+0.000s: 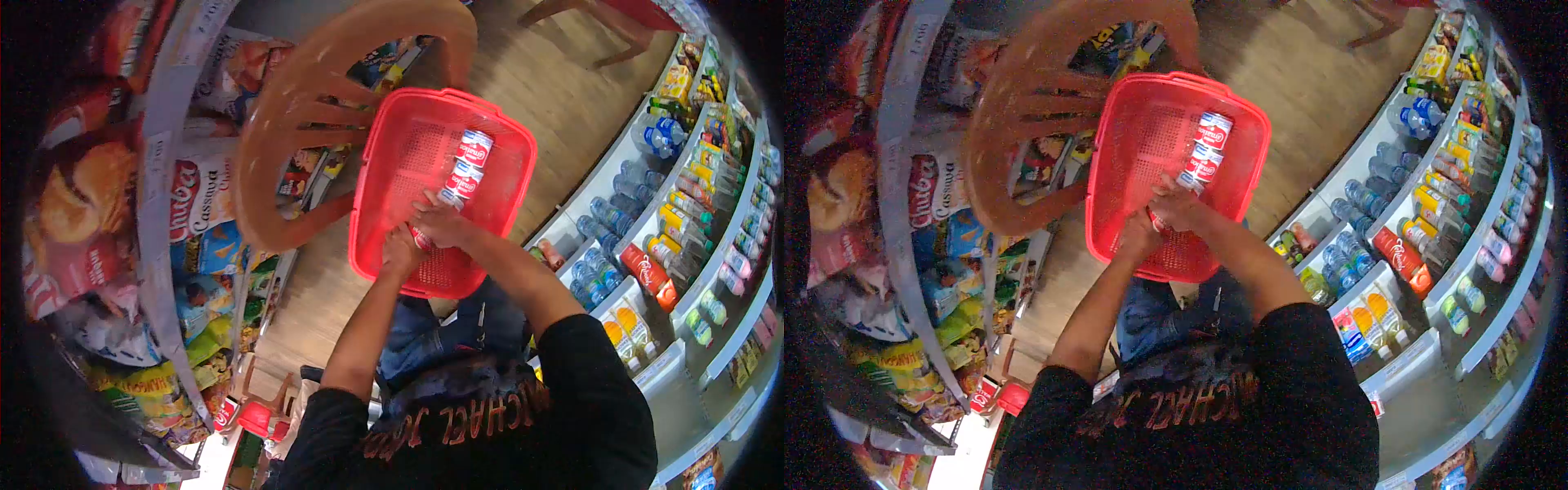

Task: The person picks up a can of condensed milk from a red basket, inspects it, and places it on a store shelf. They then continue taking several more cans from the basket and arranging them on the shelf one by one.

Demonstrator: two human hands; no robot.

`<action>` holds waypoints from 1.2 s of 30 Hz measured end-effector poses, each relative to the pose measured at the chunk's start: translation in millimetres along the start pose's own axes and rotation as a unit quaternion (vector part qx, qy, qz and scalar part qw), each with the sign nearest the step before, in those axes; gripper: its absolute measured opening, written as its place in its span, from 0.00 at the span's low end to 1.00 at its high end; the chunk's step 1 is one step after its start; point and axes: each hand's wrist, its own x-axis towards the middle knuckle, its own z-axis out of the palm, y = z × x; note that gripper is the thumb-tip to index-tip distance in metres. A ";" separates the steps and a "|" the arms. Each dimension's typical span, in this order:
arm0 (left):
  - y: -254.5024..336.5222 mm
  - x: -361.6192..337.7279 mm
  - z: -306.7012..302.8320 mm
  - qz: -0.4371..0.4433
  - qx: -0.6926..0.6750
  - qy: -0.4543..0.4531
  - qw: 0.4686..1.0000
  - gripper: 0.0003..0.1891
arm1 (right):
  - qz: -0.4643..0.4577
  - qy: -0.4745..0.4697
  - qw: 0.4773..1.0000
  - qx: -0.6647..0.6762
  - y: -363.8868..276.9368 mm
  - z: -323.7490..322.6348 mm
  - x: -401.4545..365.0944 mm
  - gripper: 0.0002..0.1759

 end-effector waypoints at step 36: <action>5.2 -343.6 -246.6 0.419 -0.574 -0.387 0.587 0.52 | 0.339 0.527 0.700 0.343 -443.5 -362.9 -18.5 0.52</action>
